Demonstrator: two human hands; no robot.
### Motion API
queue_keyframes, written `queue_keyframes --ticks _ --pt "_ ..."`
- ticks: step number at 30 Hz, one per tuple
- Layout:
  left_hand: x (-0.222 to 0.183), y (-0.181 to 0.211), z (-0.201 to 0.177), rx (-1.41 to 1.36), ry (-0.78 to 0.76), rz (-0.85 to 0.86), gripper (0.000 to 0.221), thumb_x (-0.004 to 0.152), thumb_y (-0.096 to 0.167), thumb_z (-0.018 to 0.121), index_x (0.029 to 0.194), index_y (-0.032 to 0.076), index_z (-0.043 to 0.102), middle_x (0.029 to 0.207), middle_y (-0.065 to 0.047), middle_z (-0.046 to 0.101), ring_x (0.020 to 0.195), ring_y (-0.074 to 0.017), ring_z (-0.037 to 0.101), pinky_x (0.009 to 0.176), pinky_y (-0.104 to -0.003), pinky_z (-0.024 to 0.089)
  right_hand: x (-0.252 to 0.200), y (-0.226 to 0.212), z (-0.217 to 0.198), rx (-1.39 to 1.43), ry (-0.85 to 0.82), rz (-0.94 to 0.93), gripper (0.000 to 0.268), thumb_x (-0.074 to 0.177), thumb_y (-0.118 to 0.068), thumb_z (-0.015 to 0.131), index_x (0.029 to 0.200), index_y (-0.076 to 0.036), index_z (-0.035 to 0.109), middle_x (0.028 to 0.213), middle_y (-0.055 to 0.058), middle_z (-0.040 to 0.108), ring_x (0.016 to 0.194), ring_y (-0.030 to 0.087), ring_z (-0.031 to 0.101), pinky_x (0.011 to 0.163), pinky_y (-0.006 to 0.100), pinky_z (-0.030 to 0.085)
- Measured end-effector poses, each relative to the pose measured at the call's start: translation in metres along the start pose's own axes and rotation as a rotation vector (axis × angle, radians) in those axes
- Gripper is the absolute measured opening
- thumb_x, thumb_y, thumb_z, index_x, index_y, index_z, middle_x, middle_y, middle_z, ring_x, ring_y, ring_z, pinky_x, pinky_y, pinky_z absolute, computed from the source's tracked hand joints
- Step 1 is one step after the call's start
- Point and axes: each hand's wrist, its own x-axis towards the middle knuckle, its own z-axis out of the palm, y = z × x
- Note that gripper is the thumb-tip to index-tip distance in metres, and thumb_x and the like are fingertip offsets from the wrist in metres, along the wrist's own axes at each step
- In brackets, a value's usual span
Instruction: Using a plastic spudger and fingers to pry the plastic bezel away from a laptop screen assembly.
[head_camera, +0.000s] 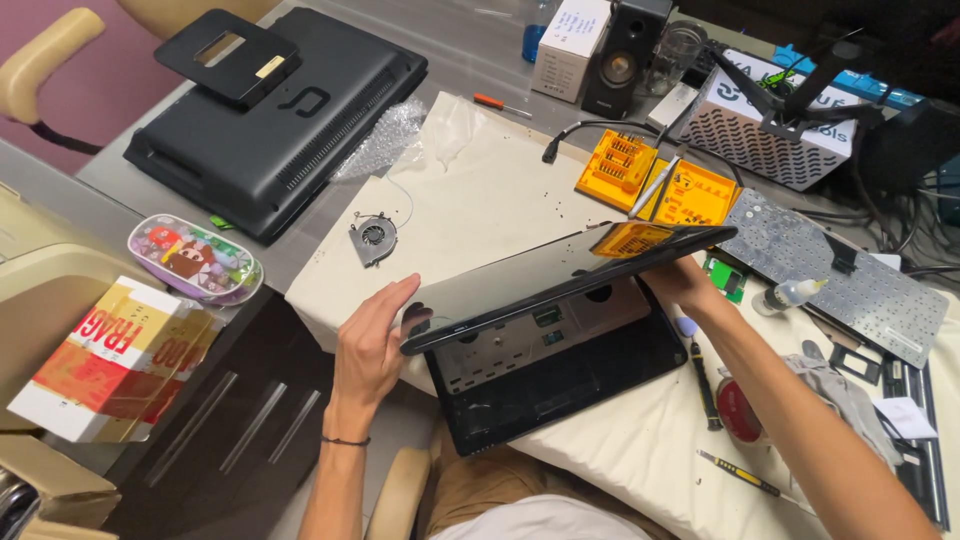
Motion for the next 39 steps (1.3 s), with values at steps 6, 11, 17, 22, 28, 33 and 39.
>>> queue_keyframes --ticks 6,11,17,22,28,33,39 --pt "0.006 0.013 -0.003 0.023 0.028 0.072 0.078 0.115 0.063 0.016 0.132 0.019 0.079 0.118 0.001 0.084 0.110 -0.0203 0.083 0.096 -0.036 0.068 -0.116 -0.066 0.077 -0.737 0.197 -0.107 0.055 0.101 -0.037 0.074 0.128 0.011 0.076 0.125 0.038 0.069 0.118 0.056 0.070 0.101 0.062 0.058" --pt "0.011 0.020 -0.006 -0.119 0.068 0.135 0.045 0.110 0.007 0.036 0.127 -0.006 0.075 0.117 -0.021 0.082 0.108 -0.0327 0.085 0.092 -0.037 0.071 -0.168 -0.067 0.157 -0.659 -0.177 -0.751 0.055 0.116 -0.050 0.056 0.160 -0.018 0.061 0.167 0.022 0.054 0.152 0.047 0.048 0.128 0.066 0.032" --pt "0.021 0.024 -0.009 -0.100 0.081 0.113 0.067 0.122 0.046 0.032 0.120 -0.003 0.078 0.111 -0.017 0.083 0.101 -0.0313 0.084 0.082 -0.036 0.066 -0.150 -0.092 0.189 -0.746 -0.154 -0.810 0.060 0.115 -0.057 0.053 0.163 -0.021 0.059 0.167 0.017 0.057 0.155 0.042 0.048 0.127 0.068 0.030" --pt "0.019 0.024 -0.008 -0.115 0.081 0.088 0.075 0.119 0.057 0.032 0.121 -0.001 0.078 0.112 -0.015 0.083 0.102 -0.0301 0.085 0.080 -0.036 0.064 -0.109 -0.106 0.204 -0.692 -0.169 -0.748 0.073 0.110 -0.056 0.058 0.167 -0.010 0.050 0.174 0.025 0.045 0.158 0.045 0.045 0.131 0.064 0.029" --pt "0.025 0.036 -0.010 -0.052 0.086 -0.066 0.079 0.114 0.071 0.022 0.117 0.020 0.084 0.097 -0.002 0.085 0.087 -0.0274 0.083 0.076 -0.039 0.066 -0.069 -0.093 0.244 -0.687 -0.015 -0.703 0.074 0.105 -0.058 0.060 0.163 -0.012 0.058 0.156 0.020 0.061 0.149 0.042 0.056 0.130 0.065 0.033" --pt "0.034 0.039 -0.012 -0.051 0.111 -0.081 0.083 0.114 0.071 0.018 0.109 0.018 0.082 0.079 -0.004 0.075 0.066 -0.0261 0.074 0.065 -0.037 0.062 -0.070 -0.101 0.245 -0.722 0.000 -0.670 0.079 0.101 -0.055 0.064 0.168 -0.014 0.053 0.165 0.019 0.056 0.157 0.042 0.050 0.130 0.067 0.034" --pt "0.023 -0.026 0.011 0.000 0.138 -0.190 0.086 0.115 0.078 0.018 0.074 0.019 0.066 0.055 0.001 0.052 0.051 -0.0165 0.055 0.057 -0.030 0.052 -0.070 -0.108 0.242 -0.742 -0.023 -0.626 0.078 0.102 -0.055 0.058 0.169 -0.015 0.053 0.172 0.017 0.054 0.161 0.038 0.048 0.130 0.067 0.033"
